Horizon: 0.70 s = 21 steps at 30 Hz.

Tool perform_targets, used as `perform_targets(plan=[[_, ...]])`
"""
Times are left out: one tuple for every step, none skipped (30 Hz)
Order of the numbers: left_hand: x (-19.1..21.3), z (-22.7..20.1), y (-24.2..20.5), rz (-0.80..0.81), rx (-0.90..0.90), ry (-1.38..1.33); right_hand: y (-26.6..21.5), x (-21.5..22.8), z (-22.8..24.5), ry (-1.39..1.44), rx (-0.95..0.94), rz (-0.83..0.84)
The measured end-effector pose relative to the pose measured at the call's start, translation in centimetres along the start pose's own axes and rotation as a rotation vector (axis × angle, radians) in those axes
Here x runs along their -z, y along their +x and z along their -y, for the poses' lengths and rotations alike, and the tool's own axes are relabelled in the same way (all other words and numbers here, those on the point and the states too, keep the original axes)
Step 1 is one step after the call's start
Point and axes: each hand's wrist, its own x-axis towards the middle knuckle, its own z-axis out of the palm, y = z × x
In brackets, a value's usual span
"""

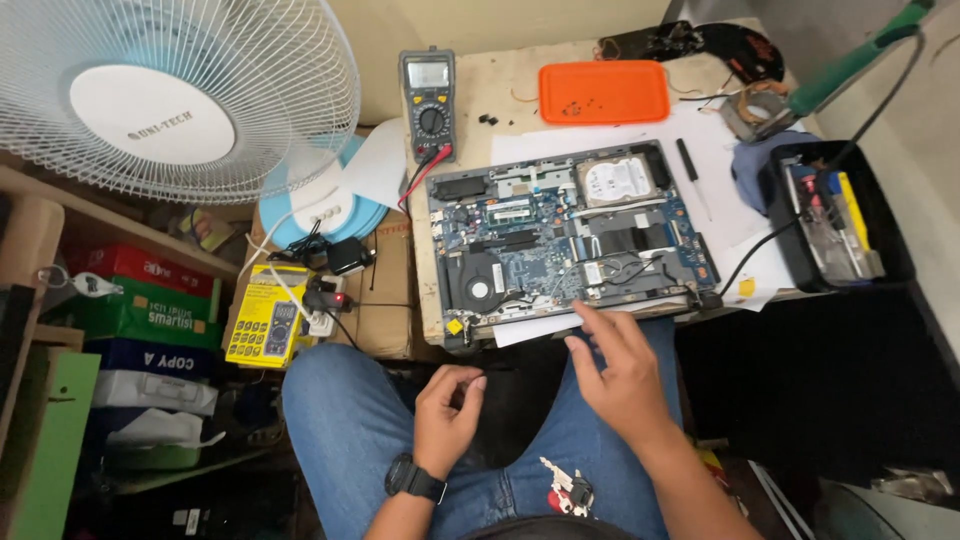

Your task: The person sits on the floor and uses a multimeter to test various points on the motherboard of a disassembled laptop. They move the probes across different components and connectors, then place the multimeter down and reach for a screwdriver from a nearby tool kit.

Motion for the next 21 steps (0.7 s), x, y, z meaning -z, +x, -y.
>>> perform_targets(plan=[[0.04,-0.03,0.05,0.005,0.01,-0.007,-0.26,-0.47,-0.51,-0.021,-0.019,0.004],[0.02,0.18,0.02,0.006,0.014,-0.006,-0.32,-0.67,-0.75,-0.02,-0.021,0.007],[0.01,0.37,-0.03,0.009,0.032,-0.013,-0.39,-0.84,-0.99,-0.041,-0.03,0.015],[-0.06,0.56,-0.04,0.013,0.049,-0.02,-0.48,-0.96,-1.23,-0.064,-0.038,0.02],[0.02,0.52,-0.06,0.016,0.052,-0.021,-0.46,-1.01,-1.21,-0.065,-0.042,0.022],[0.02,0.48,0.0,0.012,0.051,-0.028,-0.42,-1.02,-1.23,-0.067,-0.015,0.012],[0.0,0.42,0.04,0.009,0.051,-0.036,-0.38,-0.99,-1.26,-0.069,0.012,0.003],[0.07,0.35,0.0,0.014,0.052,-0.039,-0.44,-1.02,-1.29,-0.073,0.006,0.002],[0.12,0.24,-0.04,0.015,0.064,-0.04,-0.51,-1.01,-1.3,-0.075,0.019,0.007],[0.12,0.13,0.1,0.015,0.071,-0.043,-0.44,-0.96,-1.36,-0.078,0.033,0.008],[0.13,0.27,0.14,0.021,0.068,-0.047,-0.33,-0.97,-1.28,-0.084,0.03,0.004],[0.09,0.39,0.1,0.016,0.06,-0.054,-0.31,-0.91,-1.23,-0.078,0.035,0.006],[0.04,0.49,0.05,0.011,0.053,-0.061,-0.31,-0.84,-1.16,-0.072,0.04,0.008],[0.03,0.54,0.07,0.017,0.048,-0.066,-0.28,-0.79,-1.08,-0.078,0.038,0.003],[0.02,0.58,0.08,0.016,0.055,-0.063,-0.25,-0.73,-0.99,-0.075,0.036,0.009],[0.02,0.6,0.06,0.016,0.062,-0.06,-0.24,-0.67,-0.89,-0.07,0.033,0.015],[0.0,0.63,-0.02,0.021,0.059,-0.065,-0.26,-0.58,-0.85,-0.077,0.03,0.011],[-0.02,0.68,-0.04,0.016,0.06,-0.062,-0.21,-0.52,-0.82,-0.08,0.037,0.02],[-0.03,0.7,-0.07,0.01,0.061,-0.058,-0.16,-0.44,-0.79,-0.083,0.044,0.03],[0.02,0.57,-0.09,0.015,0.055,-0.063,-0.2,-0.38,-0.73,-0.089,0.043,0.024],[0.06,0.42,-0.13,0.015,0.067,-0.065,-0.24,-0.32,-0.67,-0.083,0.038,0.034]])
